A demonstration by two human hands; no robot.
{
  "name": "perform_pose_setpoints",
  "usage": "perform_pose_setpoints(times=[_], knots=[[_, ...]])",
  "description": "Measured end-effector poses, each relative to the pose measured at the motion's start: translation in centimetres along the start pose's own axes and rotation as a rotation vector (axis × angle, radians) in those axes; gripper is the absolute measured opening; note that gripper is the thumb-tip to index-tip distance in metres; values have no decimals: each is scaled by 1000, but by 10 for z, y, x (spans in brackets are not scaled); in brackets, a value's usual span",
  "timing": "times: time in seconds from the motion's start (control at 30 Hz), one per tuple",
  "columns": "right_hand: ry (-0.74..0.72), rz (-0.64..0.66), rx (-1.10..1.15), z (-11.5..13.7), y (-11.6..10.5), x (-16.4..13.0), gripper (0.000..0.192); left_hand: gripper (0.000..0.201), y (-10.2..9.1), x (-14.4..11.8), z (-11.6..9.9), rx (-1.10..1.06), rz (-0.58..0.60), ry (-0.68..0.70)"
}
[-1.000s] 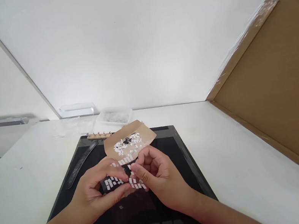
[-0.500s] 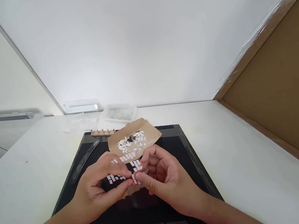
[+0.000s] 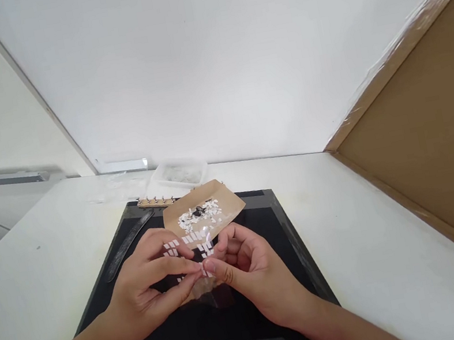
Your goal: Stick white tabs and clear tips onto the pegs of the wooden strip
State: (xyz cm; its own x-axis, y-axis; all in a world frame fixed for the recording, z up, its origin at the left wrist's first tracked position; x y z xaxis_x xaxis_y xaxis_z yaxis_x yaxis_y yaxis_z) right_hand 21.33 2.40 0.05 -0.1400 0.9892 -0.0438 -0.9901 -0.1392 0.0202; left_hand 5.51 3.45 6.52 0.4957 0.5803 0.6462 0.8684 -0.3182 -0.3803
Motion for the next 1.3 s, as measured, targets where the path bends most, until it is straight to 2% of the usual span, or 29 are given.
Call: perform_pose_setpoints(times=[0.2, 0.33, 0.7, 0.97, 1.3], knots=[[28, -2, 23, -4, -1, 0, 41, 16, 2, -1, 0, 31, 18, 35], [23, -4, 34, -5, -1, 0, 41, 18, 3, -2, 5, 21, 12, 10], [57, -8, 74, -7, 0, -1, 43, 13, 2, -2, 8, -50, -17, -17], [48, -1, 97, -7, 0, 1, 42, 10, -2, 0, -6, 76, -26, 90], [68, -10, 88, -15, -1, 3, 46, 12, 0, -2, -10, 153, -26, 149]])
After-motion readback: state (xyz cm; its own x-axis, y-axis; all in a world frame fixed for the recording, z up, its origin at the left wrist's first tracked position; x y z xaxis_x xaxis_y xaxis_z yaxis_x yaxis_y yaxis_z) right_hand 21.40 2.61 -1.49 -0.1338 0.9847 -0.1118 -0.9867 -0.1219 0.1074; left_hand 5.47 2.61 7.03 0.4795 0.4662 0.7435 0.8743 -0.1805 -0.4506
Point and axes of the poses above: each hand's wrist, its own x-axis towards the middle knuckle, its own y-axis out of the palm, z = x × y, the point moved 9 cm from there along x, towards the middle knuckle, and after that the axes turned 11 degrees about -x, right-handed, at the moved point
